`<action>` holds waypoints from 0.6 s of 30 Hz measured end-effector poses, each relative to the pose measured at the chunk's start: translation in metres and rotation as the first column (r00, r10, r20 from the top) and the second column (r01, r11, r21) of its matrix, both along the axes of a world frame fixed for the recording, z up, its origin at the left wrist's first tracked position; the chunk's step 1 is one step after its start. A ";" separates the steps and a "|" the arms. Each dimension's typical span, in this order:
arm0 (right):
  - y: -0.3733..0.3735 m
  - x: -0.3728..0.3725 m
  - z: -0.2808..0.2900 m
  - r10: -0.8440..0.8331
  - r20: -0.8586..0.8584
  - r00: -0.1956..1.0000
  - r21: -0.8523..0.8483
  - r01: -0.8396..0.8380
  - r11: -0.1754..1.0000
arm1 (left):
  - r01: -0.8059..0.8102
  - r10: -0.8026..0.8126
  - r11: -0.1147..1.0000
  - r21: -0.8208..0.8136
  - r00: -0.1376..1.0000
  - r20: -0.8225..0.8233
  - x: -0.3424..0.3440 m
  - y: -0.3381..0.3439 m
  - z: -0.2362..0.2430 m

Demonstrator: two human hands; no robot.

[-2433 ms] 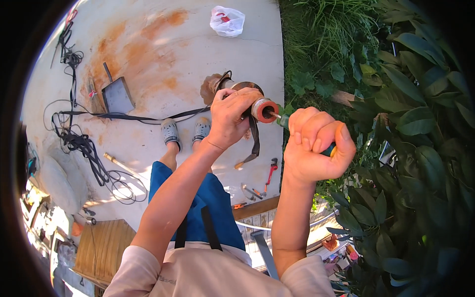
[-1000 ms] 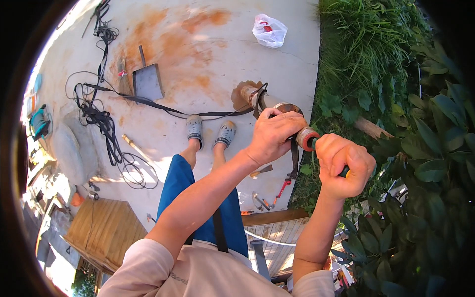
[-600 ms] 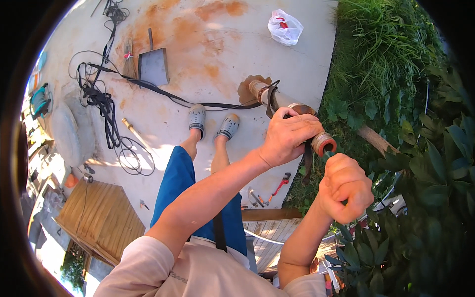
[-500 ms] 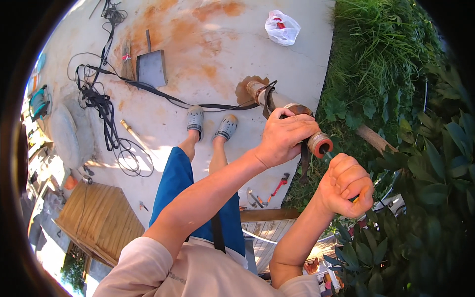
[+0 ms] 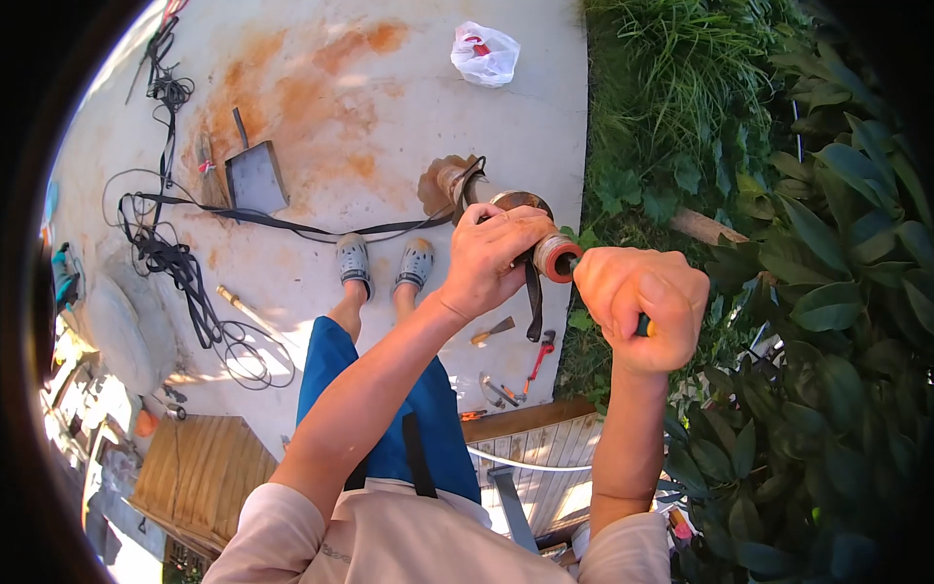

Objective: The person cleans and repairs a submersible water pump. They use a scraper to remove debris from the intake and use a screwdriver to probe and manipulate the internal components of the pump head.

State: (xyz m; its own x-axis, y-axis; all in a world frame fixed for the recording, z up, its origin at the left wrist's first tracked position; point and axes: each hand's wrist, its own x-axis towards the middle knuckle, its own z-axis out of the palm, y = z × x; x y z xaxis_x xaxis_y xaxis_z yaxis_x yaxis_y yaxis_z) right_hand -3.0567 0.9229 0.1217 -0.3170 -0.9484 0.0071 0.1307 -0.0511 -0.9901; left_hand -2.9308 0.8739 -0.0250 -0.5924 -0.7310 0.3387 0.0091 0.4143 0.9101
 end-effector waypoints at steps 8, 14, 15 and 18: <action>0.017 0.007 -0.002 -0.271 0.242 0.932 -0.146 0.312 0.939 | 0.005 -0.005 1.000 -0.007 0.999 0.033 0.001 0.003 -0.009; 0.012 0.029 -0.025 -0.425 0.253 0.869 -0.065 0.453 0.889 | -0.015 0.015 1.000 -0.008 1.000 0.024 0.001 0.002 -0.008; 0.006 0.024 -0.022 -0.447 0.287 0.847 0.020 0.462 0.887 | -0.026 0.026 1.000 -0.017 0.999 0.021 -0.001 0.001 -0.008; -0.008 0.014 -0.012 -0.381 0.215 0.899 0.154 0.354 0.923 | 0.006 -0.006 1.000 -0.015 1.000 0.020 0.001 0.004 -0.007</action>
State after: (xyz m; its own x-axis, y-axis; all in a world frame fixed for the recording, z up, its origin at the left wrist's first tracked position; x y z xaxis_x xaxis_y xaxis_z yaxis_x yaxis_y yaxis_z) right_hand -3.0426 0.9153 0.1098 -0.6227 -0.7546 -0.2069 0.3534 -0.0353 -0.9348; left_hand -2.9303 0.8777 -0.0323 -0.6033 -0.7224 0.3379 -0.0063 0.4280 0.9038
